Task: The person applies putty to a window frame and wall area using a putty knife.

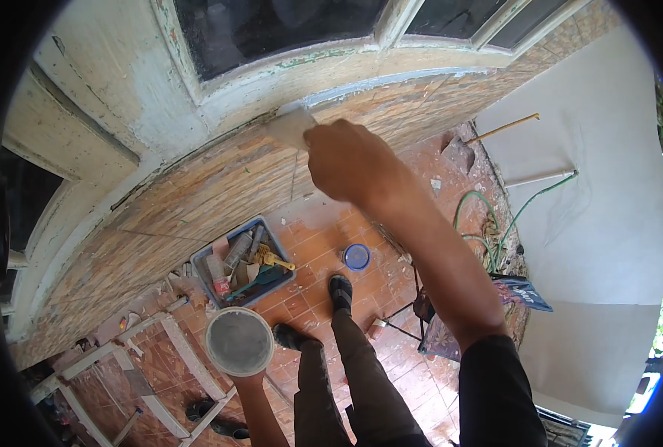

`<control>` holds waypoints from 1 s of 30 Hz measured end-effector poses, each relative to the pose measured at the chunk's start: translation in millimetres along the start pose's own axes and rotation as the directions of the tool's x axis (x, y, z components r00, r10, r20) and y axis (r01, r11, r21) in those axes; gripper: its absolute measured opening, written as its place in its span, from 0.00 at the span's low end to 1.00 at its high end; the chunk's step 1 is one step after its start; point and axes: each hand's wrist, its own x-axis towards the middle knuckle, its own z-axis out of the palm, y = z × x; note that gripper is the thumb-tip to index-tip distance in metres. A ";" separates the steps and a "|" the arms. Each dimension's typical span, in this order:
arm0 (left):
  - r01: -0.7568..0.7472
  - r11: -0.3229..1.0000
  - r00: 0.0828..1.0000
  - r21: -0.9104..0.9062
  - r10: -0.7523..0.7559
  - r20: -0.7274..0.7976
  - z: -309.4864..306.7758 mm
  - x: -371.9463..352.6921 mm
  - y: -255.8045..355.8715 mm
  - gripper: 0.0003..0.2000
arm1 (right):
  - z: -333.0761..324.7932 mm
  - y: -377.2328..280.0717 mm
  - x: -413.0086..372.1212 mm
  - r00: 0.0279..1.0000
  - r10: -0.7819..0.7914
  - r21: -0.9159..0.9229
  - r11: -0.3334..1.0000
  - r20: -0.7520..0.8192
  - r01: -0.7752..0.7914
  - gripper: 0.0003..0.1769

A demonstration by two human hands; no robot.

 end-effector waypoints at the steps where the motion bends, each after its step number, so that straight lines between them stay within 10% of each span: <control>1: 0.028 0.999 1.000 -0.031 -0.028 -0.009 1.5 0.7 -0.9 0.34 | 6.7 1.8 -6.7 0.991 -0.031 -0.067 0.997 0.130 0.040 0.16; 4: -0.053 0.985 0.993 0.166 0.035 0.109 5.8 -6.9 -2.8 0.36 | 71.4 14.9 -47.3 0.986 -0.058 -0.094 0.993 0.156 0.073 0.18; 7: 0.011 1.000 0.982 -0.017 -0.008 0.188 4.7 -6.4 -4.4 0.36 | 72.7 2.7 -71.1 0.998 -0.019 0.053 0.998 0.064 0.016 0.19; 19: -0.066 0.998 0.998 0.023 0.065 0.024 -16.2 -2.3 19.6 0.35 | 90.0 4.2 -4.8 0.839 0.016 0.225 0.966 -0.545 0.128 0.23; 25: -0.191 0.963 0.979 0.188 0.173 0.107 -15.4 -1.5 15.8 0.34 | 107.0 -13.2 -10.1 0.889 0.083 0.231 0.972 -0.450 0.027 0.22; 30: 0.027 0.996 0.998 -0.088 -0.032 -0.052 -0.4 -1.6 15.3 0.33 | 107.2 -20.2 -69.1 0.969 0.023 0.243 0.969 -0.244 0.038 0.24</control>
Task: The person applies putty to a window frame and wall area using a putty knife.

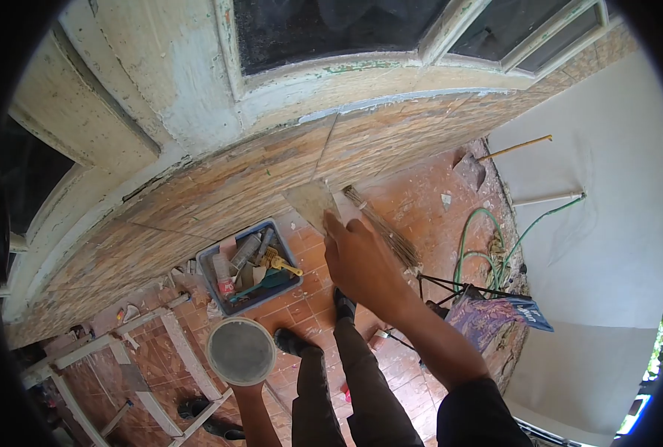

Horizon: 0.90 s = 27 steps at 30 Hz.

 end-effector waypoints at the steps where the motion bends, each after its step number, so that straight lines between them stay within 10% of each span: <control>1: 0.006 1.000 1.000 -0.017 -0.006 -0.014 0.6 -0.9 -1.6 0.33 | 2.2 -2.8 -3.6 1.000 0.000 0.027 1.000 -0.019 0.000 0.24; 11: -0.055 0.992 0.996 0.113 0.046 0.083 0.3 -10.9 8.8 0.36 | 4.2 -1.4 64.9 0.915 0.009 0.039 0.999 -0.403 0.008 0.21; 13: -0.107 0.967 0.959 0.233 0.038 0.282 9.4 -9.7 13.5 0.41 | -21.1 -4.9 73.8 0.964 0.040 0.041 0.999 -0.264 -0.031 0.20; 22: -0.236 0.949 0.970 0.209 0.218 0.102 -7.1 -8.4 5.5 0.34 | -70.4 -0.8 80.9 0.999 0.036 -0.122 0.992 0.026 -0.033 0.20; 25: -0.046 0.997 0.999 -0.064 0.047 0.008 11.0 -7.1 8.5 0.34 | -66.1 20.7 63.5 0.914 0.033 -0.323 0.940 0.404 0.109 0.17; 27: -0.004 0.997 0.999 -0.082 0.008 0.049 23.3 -9.3 11.1 0.34 | -47.7 26.1 30.4 0.942 0.015 -0.263 0.962 0.337 0.079 0.20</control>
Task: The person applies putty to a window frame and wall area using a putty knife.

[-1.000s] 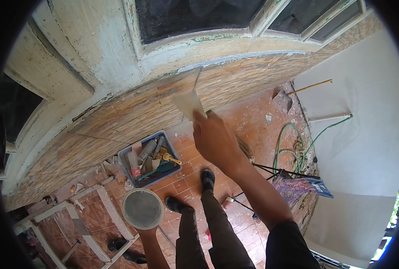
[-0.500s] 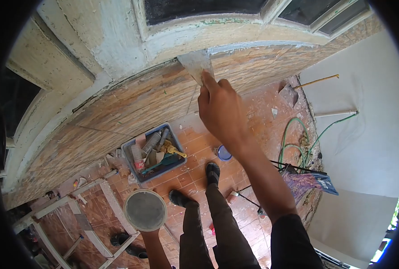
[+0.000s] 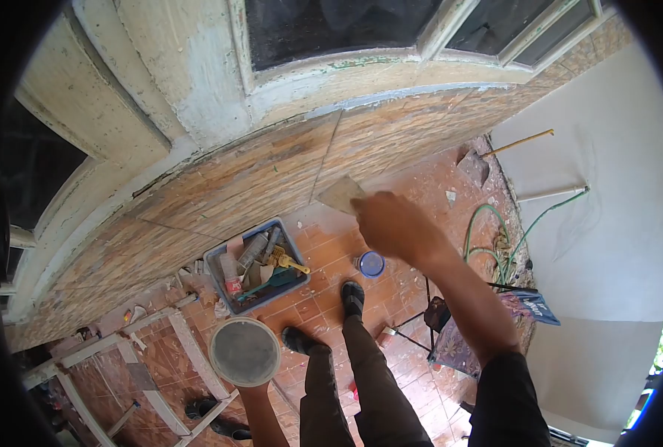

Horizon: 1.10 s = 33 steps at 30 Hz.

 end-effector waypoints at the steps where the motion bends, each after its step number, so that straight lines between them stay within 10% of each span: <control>1: 0.013 1.000 1.000 -0.016 -0.013 0.018 4.6 0.8 -1.1 0.34 | 10.3 -2.7 -8.5 0.999 -0.005 0.030 1.000 -0.037 0.007 0.22; 7: 0.011 0.994 0.997 0.106 -0.003 -0.080 -26.5 -5.0 4.5 0.34 | 21.9 -37.3 -3.3 0.885 0.008 0.355 0.917 -0.466 0.179 0.26; 13: -0.115 0.950 0.993 0.291 0.112 0.029 -49.8 -6.0 6.2 0.36 | 100.8 -31.2 91.2 0.620 0.067 0.298 0.913 -0.782 0.277 0.32; 33: -0.079 0.950 0.978 0.303 0.016 0.207 -2.1 2.2 13.8 0.35 | 71.4 -45.5 64.1 0.740 0.128 0.285 0.954 -0.661 0.089 0.27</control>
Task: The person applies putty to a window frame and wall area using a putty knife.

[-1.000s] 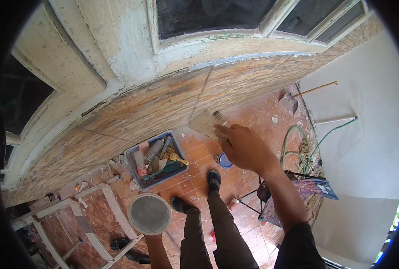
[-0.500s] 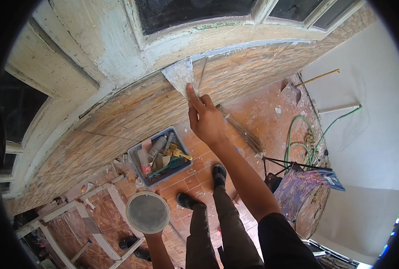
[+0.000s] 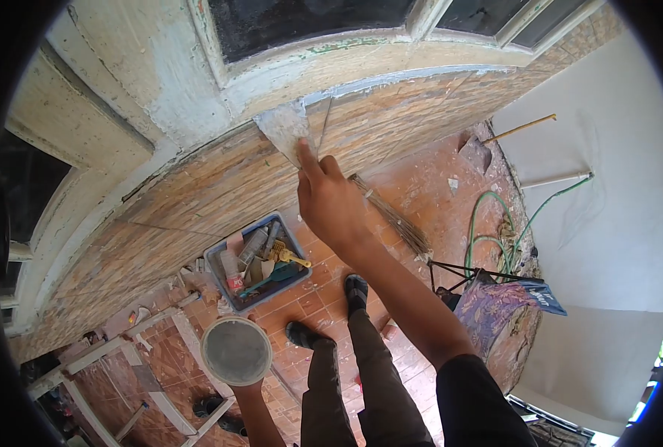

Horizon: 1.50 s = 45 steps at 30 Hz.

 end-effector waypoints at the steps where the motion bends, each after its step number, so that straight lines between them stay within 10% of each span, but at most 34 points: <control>1: 0.003 1.000 1.000 0.016 -0.004 0.018 -0.5 -0.6 -1.3 0.35 | 0.0 -5.4 2.4 0.999 0.034 -0.028 0.999 0.033 -0.033 0.27; 5: 0.034 0.989 0.990 -0.147 -0.053 -0.130 -5.2 -3.3 -13.1 0.35 | -25.3 -28.9 21.2 0.976 0.146 -0.020 0.989 0.159 -0.145 0.24; 11: -0.087 0.988 0.984 0.128 0.106 -0.145 -24.4 -3.9 -40.3 0.32 | -47.8 -45.0 16.6 0.952 0.157 -0.061 0.987 0.262 -0.146 0.25; 15: 0.053 0.983 0.974 -0.175 -0.090 -0.210 20.1 5.5 -27.8 0.34 | -44.6 -39.6 -27.3 0.823 0.098 -0.053 0.995 0.560 -0.083 0.26; 24: 0.070 0.969 0.966 -0.237 -0.126 -0.226 33.8 3.6 -20.6 0.35 | -46.1 -6.3 -8.8 0.993 0.071 0.126 0.988 0.096 -0.083 0.24; 33: -0.131 0.977 0.988 0.166 0.115 0.105 21.5 1.5 -6.9 0.35 | -85.8 0.5 3.5 0.897 0.105 -0.214 0.977 0.429 -0.012 0.22; 39: 0.001 0.983 1.000 -0.183 -0.004 -0.015 10.3 7.3 -9.2 0.35 | -72.0 -5.7 -3.4 0.985 0.044 -0.016 0.999 0.167 -0.041 0.22; 45: 0.034 0.992 0.999 -0.120 -0.038 -0.039 -1.6 8.2 -10.0 0.34 | -34.1 14.7 17.8 0.994 -0.012 -0.002 1.000 0.112 0.013 0.23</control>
